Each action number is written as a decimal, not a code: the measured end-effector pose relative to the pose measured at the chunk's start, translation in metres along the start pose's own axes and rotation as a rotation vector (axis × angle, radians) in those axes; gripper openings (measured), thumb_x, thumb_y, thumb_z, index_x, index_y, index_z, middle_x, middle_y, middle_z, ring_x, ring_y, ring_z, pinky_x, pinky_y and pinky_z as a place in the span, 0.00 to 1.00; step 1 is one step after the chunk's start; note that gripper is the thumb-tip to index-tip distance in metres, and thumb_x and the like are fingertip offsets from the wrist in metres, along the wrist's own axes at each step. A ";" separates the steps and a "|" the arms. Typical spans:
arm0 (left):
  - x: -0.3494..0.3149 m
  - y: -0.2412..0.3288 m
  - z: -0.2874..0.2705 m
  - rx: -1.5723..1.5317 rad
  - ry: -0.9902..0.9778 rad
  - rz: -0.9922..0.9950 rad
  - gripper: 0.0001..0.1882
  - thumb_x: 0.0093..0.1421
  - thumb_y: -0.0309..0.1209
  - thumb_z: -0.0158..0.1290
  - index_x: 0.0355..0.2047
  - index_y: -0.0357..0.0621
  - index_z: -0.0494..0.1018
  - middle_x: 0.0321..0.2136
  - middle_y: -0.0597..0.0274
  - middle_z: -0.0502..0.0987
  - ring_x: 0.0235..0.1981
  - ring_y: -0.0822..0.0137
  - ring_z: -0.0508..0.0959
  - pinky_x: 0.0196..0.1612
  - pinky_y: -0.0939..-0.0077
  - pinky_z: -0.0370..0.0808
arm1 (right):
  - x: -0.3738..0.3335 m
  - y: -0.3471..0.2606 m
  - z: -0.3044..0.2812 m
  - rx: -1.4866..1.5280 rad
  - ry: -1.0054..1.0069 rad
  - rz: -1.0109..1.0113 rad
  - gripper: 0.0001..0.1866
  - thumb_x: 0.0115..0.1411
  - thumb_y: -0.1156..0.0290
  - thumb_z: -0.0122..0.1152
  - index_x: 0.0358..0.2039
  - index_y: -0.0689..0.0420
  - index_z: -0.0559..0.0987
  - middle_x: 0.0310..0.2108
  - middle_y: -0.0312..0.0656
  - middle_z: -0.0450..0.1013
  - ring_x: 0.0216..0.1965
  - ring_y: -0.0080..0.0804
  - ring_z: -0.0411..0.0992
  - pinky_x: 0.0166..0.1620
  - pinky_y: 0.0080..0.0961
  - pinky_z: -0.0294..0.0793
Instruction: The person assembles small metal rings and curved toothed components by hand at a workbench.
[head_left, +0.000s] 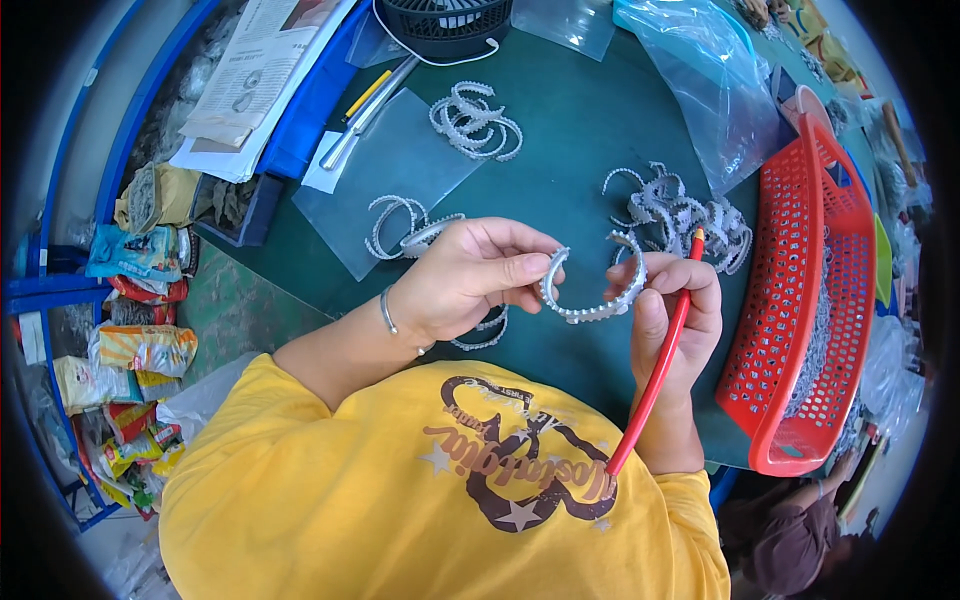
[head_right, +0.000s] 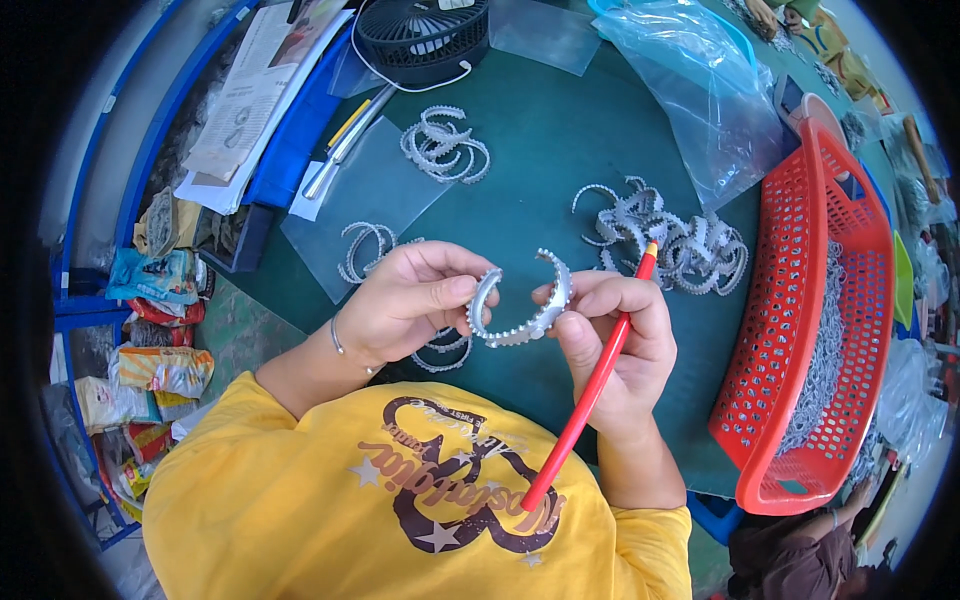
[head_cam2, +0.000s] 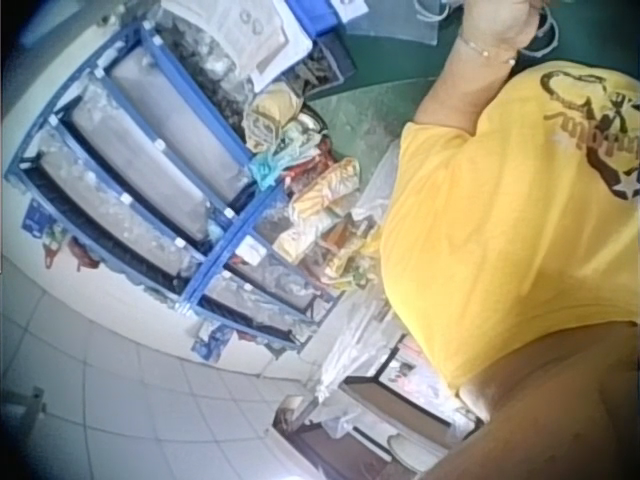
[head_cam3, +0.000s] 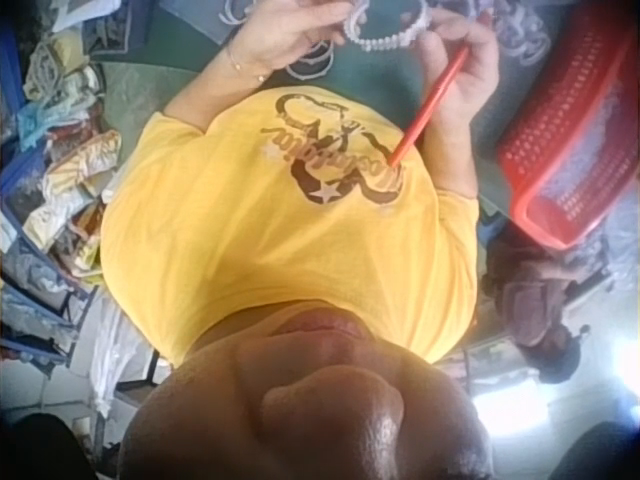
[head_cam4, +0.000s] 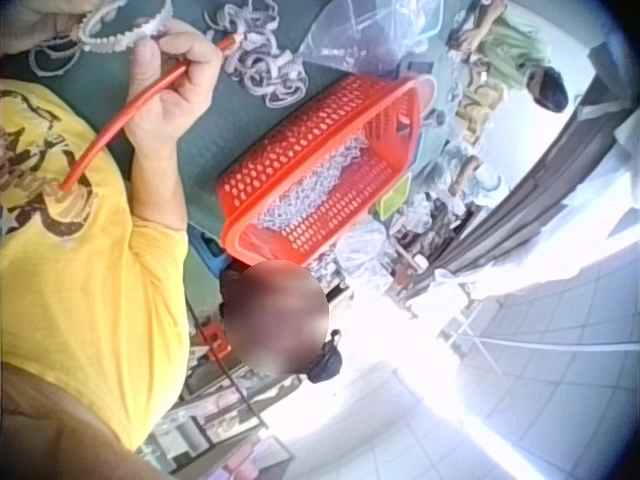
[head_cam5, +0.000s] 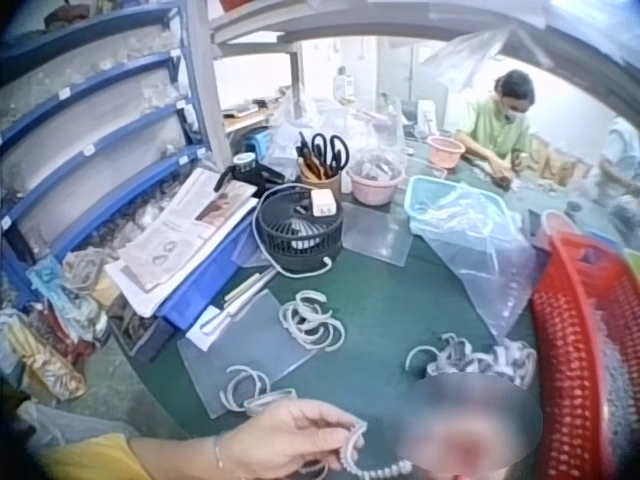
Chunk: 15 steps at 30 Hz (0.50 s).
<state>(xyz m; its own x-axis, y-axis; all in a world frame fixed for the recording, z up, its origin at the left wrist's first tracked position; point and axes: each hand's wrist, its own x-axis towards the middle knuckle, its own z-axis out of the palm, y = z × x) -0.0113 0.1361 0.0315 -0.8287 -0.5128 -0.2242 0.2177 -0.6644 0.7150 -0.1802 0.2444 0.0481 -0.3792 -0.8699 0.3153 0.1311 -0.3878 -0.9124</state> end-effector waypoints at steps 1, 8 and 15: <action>0.000 -0.001 0.000 -0.060 -0.009 -0.030 0.12 0.58 0.25 0.49 0.41 0.32 0.70 0.32 0.53 0.76 0.29 0.69 0.78 0.32 0.81 0.78 | -0.001 0.000 0.000 0.009 0.009 0.006 0.09 0.55 0.79 0.57 0.31 0.61 0.65 0.33 0.49 0.71 0.31 0.26 0.71 0.33 0.18 0.72; 0.003 -0.002 -0.001 -0.177 -0.029 -0.074 0.11 0.59 0.24 0.48 0.42 0.31 0.70 0.33 0.51 0.76 0.30 0.68 0.78 0.34 0.79 0.78 | -0.004 0.006 -0.005 -0.049 0.031 0.014 0.27 0.65 0.53 0.36 0.51 0.65 0.61 0.28 0.47 0.70 0.25 0.28 0.68 0.30 0.20 0.66; 0.004 -0.004 0.000 -0.157 -0.033 -0.053 0.11 0.58 0.23 0.49 0.41 0.32 0.71 0.33 0.51 0.76 0.31 0.67 0.79 0.35 0.77 0.78 | -0.010 0.009 -0.002 0.059 0.098 -0.025 0.07 0.57 0.72 0.48 0.30 0.61 0.63 0.22 0.46 0.67 0.21 0.26 0.64 0.26 0.18 0.64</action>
<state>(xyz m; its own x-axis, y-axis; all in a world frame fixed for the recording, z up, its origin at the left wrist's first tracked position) -0.0155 0.1369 0.0282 -0.8571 -0.4582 -0.2352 0.2487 -0.7680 0.5902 -0.1769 0.2502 0.0366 -0.4701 -0.8271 0.3081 0.1733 -0.4288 -0.8866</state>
